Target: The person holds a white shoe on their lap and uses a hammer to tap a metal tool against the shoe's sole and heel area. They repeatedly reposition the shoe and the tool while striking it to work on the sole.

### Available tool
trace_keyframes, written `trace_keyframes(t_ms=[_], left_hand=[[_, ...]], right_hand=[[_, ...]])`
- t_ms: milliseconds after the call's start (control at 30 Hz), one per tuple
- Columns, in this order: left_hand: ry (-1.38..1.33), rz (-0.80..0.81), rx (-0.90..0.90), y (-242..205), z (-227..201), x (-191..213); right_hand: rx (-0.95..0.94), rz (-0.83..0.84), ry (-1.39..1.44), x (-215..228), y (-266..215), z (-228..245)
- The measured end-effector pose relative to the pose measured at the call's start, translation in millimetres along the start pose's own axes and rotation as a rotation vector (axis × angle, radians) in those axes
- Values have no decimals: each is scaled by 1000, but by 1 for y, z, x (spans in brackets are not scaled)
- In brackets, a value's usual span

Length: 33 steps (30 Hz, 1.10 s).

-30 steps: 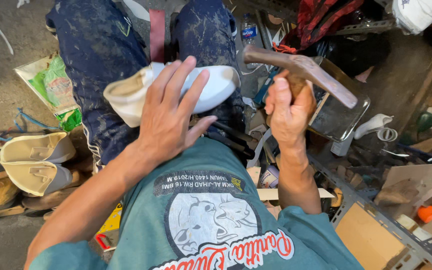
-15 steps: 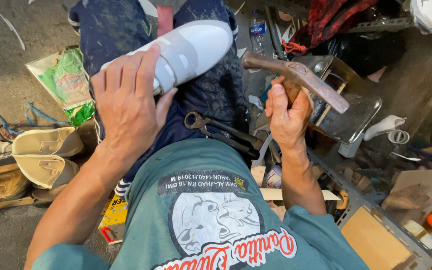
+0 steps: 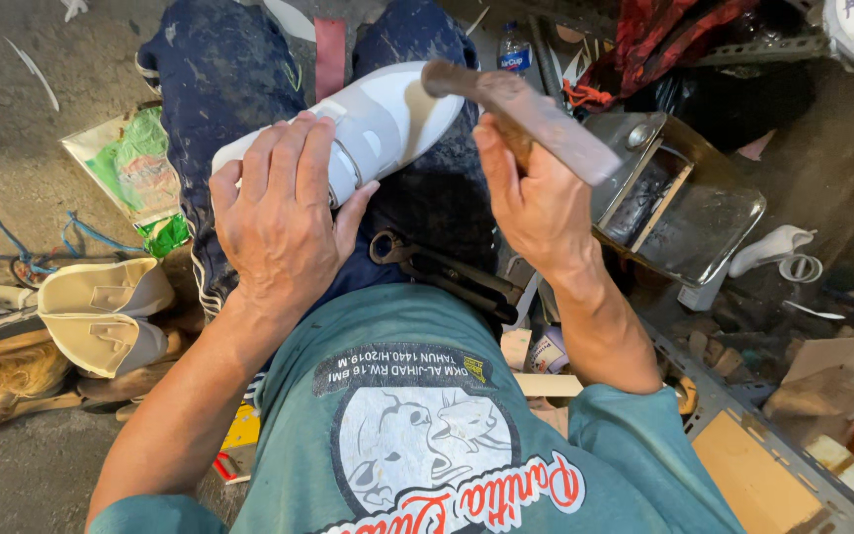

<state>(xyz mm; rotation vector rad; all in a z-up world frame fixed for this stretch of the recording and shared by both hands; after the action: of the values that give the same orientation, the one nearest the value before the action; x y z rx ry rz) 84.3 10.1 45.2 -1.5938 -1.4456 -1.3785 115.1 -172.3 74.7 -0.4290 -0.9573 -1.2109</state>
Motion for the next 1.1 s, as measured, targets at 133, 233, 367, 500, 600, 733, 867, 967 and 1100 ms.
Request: trace_keyframes(t_ms=[133,233,367,500,600,733,867,967,1100], left_hand=[[4,19,8,-1,2,-2],[27,35,-7,2,1,-4],[74,50,-6,0,4,-7],[87,44,-13,3,4,-3],[58,39,-9,6,5,-3],[7,49,3,7,6,-4],[53,46,8,6,3,-7],[57,37,-1,5,4,-6],[-112,-9,6,-16,4,-1]], right_hand=[[-74,-37,-48,-7,-7,-12],[-86,53,-51,-18,-13,-11],[-256,-2,-132,-37,-55,-16],[-262,-101,-281,-47,-84,-16],[-211,-86,-249,-34,-75,-12],[-199,-145,-86,2,-60,-14],[-86,-238,34,-2,-35,-17],[-29,-66,-49,-11,-14,-16],[62,-200,7,17,27,-39]])
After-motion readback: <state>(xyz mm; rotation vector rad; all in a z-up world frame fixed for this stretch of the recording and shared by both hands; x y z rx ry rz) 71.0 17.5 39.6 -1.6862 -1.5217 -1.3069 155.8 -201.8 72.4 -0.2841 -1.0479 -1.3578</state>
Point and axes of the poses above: each hand's wrist, its own y-axis towards the middle knuckle, its own x-axis out of the back of the hand, z = x × y, the point moved 10 cm from there along y, towards the middle knuckle, and after that the axes turned 3 degrees about -y, right-handed, at the moved point
